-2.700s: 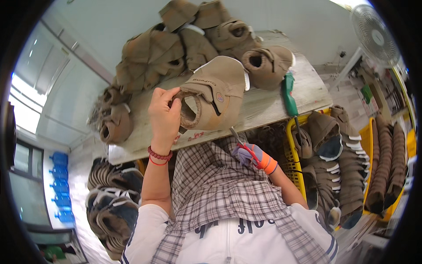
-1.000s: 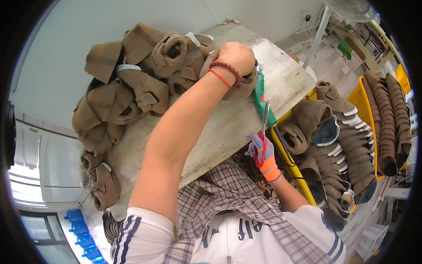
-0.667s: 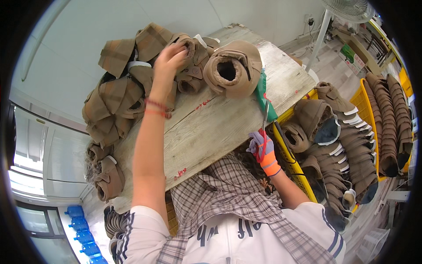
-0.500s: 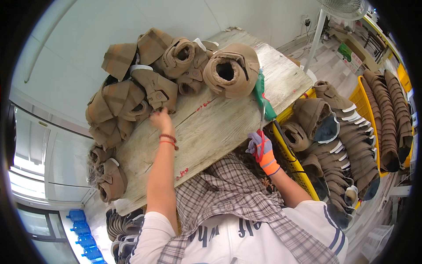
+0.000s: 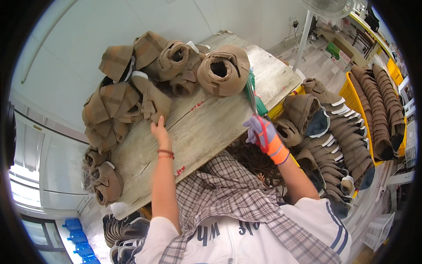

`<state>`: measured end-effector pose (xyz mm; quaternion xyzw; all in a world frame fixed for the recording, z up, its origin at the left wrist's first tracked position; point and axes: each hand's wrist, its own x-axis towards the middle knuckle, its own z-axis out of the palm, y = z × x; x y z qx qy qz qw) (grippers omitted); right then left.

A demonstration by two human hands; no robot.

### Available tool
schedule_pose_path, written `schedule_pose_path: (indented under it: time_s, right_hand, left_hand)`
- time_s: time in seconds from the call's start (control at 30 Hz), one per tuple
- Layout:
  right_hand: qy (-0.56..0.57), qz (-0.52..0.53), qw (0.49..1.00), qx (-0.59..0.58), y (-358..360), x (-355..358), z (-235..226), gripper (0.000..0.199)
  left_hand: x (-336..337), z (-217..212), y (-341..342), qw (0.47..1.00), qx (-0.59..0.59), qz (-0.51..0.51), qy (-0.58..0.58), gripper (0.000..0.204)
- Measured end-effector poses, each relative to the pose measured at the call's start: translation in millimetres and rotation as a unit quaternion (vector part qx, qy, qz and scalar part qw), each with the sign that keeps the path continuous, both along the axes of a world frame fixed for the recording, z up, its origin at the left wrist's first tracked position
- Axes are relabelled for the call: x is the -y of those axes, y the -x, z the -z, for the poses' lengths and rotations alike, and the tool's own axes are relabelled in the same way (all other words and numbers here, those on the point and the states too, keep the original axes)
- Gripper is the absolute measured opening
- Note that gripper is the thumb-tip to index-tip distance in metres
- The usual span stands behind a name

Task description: The person uses scissors to trim the inner lining of several brown slip-on shoes. They pick up each shoe, cut away excess fabric along the interior edge, and place the trimmed shoe back on the table. The process is repeated for multiple shoes in a consistent manner.

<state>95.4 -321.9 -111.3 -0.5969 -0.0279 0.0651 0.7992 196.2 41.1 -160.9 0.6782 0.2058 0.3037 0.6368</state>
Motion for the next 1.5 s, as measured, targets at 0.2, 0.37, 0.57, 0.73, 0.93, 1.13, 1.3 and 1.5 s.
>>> schedule_pose_path:
  time_s: [0.2, 0.37, 0.57, 0.73, 0.93, 1.13, 1.3, 1.5]
  right_hand:
    - [0.219, -0.039, 0.973, -0.065, -25.1, 17.5, -110.5, 0.059]
    - [0.301, -0.041, 0.949, -0.088, -49.8, 20.6, -143.4, 0.061]
    - [0.327, -0.102, 0.932, -0.12, -55.7, 23.4, -141.0, 0.062]
    - [0.341, -0.102, 0.924, -0.136, -56.9, 20.0, -150.3, 0.06]
    - [0.356, -0.178, 0.906, -0.141, -56.1, 13.6, -165.0, 0.055]
    - [0.329, -0.151, 0.932, 0.001, -55.7, 24.8, -133.3, 0.059]
    - [0.295, -0.111, 0.948, -0.052, -30.9, 16.1, -124.0, 0.057]
    - [0.104, -0.11, 0.988, -0.037, -10.5, 17.6, -51.7, 0.062]
  left_hand:
    - [60.7, -89.5, 19.5, 0.976, 0.174, 0.011, -0.128, 0.028]
    - [143.4, -174.8, -27.6, 0.893, 0.169, 0.315, -0.275, 0.044]
    - [168.0, -168.8, -78.2, 0.868, 0.125, 0.313, -0.366, 0.028]
    - [160.0, -168.9, -90.6, 0.809, 0.176, 0.297, -0.475, 0.021]
    - [141.7, -198.1, -92.5, 0.742, 0.112, 0.436, -0.496, 0.016]
    - [132.2, -193.6, -76.9, 0.802, 0.148, 0.435, -0.382, 0.018]
    - [136.4, -183.9, -44.2, 0.811, 0.142, 0.398, -0.405, 0.028]
    - [147.6, -179.4, -57.8, 0.818, 0.198, 0.266, -0.471, 0.03]
